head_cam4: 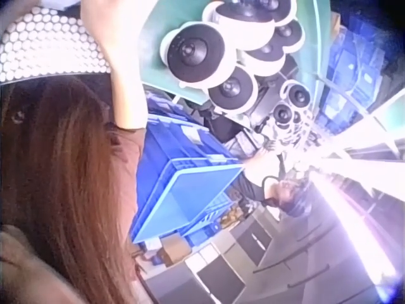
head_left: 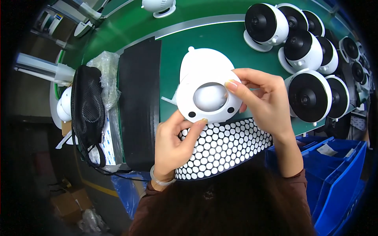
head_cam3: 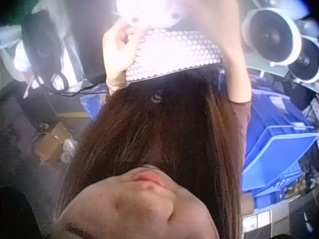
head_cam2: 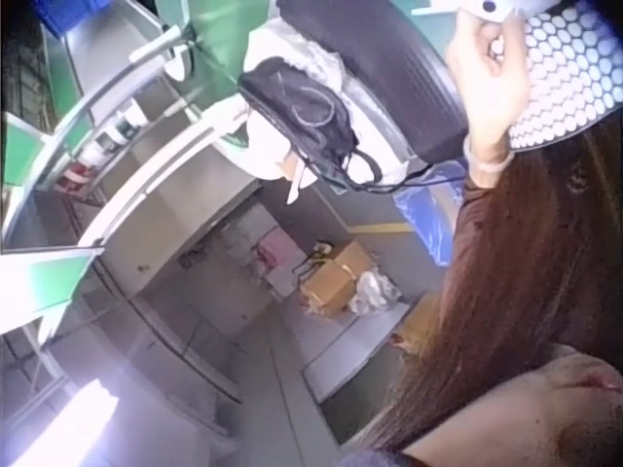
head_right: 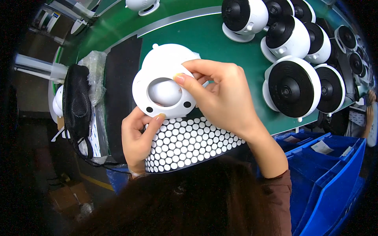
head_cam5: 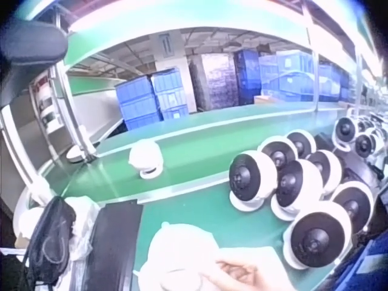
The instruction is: Assembling security cameras by applying adhesive pads to components on a factory production line.
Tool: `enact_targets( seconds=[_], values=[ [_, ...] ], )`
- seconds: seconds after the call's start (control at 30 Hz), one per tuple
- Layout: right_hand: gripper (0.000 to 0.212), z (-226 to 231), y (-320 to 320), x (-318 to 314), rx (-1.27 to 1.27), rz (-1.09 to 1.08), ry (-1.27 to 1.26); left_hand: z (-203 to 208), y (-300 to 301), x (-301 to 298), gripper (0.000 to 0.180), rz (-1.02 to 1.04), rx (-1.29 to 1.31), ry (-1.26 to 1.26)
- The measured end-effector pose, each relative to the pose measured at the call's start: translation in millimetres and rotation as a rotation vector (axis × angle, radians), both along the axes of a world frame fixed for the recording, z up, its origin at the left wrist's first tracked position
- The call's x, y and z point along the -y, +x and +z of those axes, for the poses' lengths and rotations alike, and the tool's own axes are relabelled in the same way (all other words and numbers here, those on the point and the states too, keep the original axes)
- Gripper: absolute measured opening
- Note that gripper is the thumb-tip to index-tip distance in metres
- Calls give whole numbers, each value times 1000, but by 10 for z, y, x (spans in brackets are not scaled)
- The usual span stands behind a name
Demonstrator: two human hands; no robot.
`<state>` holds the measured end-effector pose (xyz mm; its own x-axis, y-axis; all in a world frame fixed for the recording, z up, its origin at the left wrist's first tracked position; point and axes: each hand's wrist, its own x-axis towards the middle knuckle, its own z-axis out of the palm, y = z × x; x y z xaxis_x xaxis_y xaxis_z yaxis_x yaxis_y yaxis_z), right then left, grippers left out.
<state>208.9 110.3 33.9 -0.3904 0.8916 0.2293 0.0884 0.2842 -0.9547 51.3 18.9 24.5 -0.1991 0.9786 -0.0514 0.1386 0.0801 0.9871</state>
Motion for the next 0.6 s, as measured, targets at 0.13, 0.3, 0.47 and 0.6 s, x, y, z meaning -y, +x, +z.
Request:
enact_targets(
  seconds=[0.13,0.3,0.47,0.6],
  values=[
    [24,14,18,-21,-95,55,-112,19,-31,14,24,11,-8,-16],
    [14,10,-32,-32,132,22,186,26,-37,-12,24,11,-44,-3],
    [11,-106,-101,-75,79,-142,429,-6,-50,2,24,24,-84,12],
    [12,-67,-62,-60,-81,20,-77,-17,-51,-6,23,17,-64,33]
  ],
)
